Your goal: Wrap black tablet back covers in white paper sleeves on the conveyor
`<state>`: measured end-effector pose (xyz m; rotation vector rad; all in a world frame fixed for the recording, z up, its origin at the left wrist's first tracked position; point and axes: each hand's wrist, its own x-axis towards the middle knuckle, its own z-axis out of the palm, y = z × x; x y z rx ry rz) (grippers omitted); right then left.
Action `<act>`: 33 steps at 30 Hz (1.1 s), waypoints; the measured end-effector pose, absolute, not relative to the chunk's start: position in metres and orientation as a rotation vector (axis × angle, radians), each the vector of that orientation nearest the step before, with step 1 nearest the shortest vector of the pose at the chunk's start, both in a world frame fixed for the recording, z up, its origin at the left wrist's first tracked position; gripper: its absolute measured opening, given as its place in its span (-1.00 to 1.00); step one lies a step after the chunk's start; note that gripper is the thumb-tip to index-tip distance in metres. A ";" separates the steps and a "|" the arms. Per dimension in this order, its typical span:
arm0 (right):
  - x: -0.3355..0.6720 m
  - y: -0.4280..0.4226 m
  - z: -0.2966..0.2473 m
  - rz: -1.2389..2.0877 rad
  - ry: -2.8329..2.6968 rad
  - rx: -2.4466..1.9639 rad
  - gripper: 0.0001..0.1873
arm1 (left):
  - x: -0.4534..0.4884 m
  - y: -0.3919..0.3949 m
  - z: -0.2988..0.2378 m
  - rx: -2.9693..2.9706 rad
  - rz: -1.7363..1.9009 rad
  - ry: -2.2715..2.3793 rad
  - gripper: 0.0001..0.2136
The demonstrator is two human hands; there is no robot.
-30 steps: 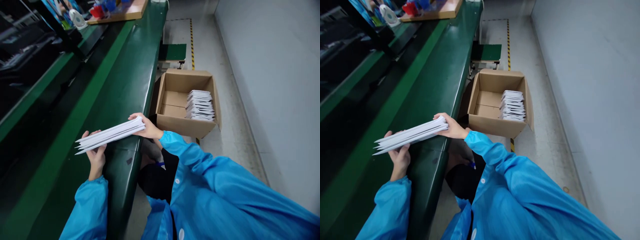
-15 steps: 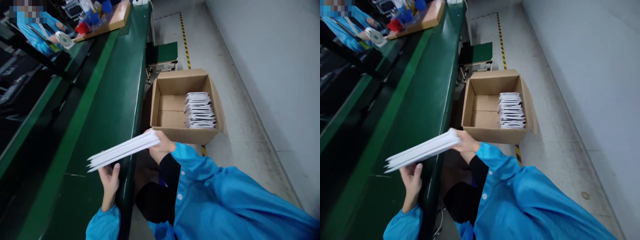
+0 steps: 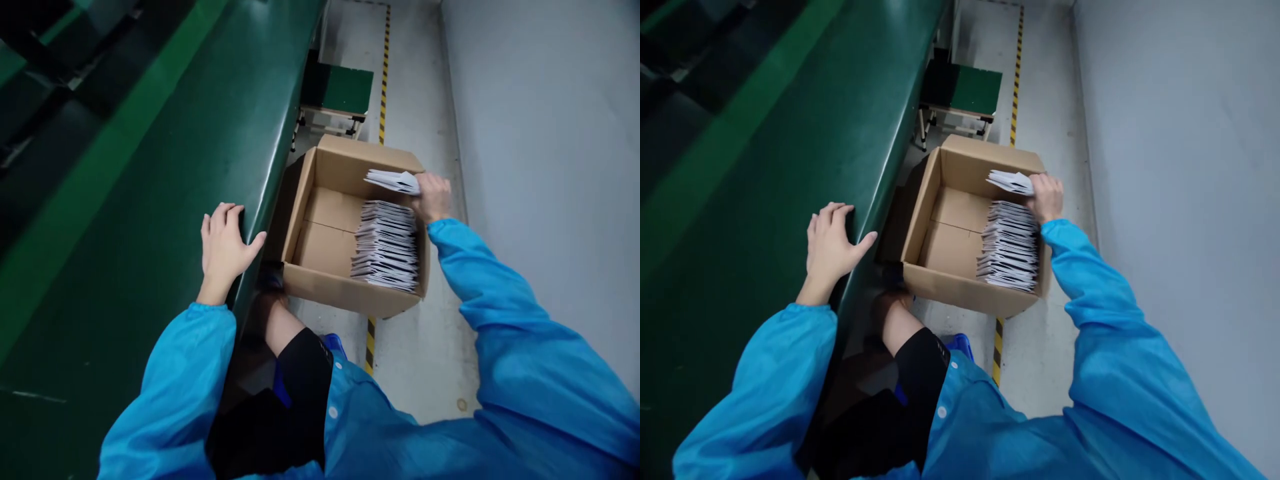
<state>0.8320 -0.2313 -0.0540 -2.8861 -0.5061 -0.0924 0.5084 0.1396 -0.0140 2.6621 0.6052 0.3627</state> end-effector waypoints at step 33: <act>0.896 -0.184 -0.153 0.527 0.080 -3.283 -0.51 | 0.515 0.128 -0.007 2.664 0.298 0.675 -0.41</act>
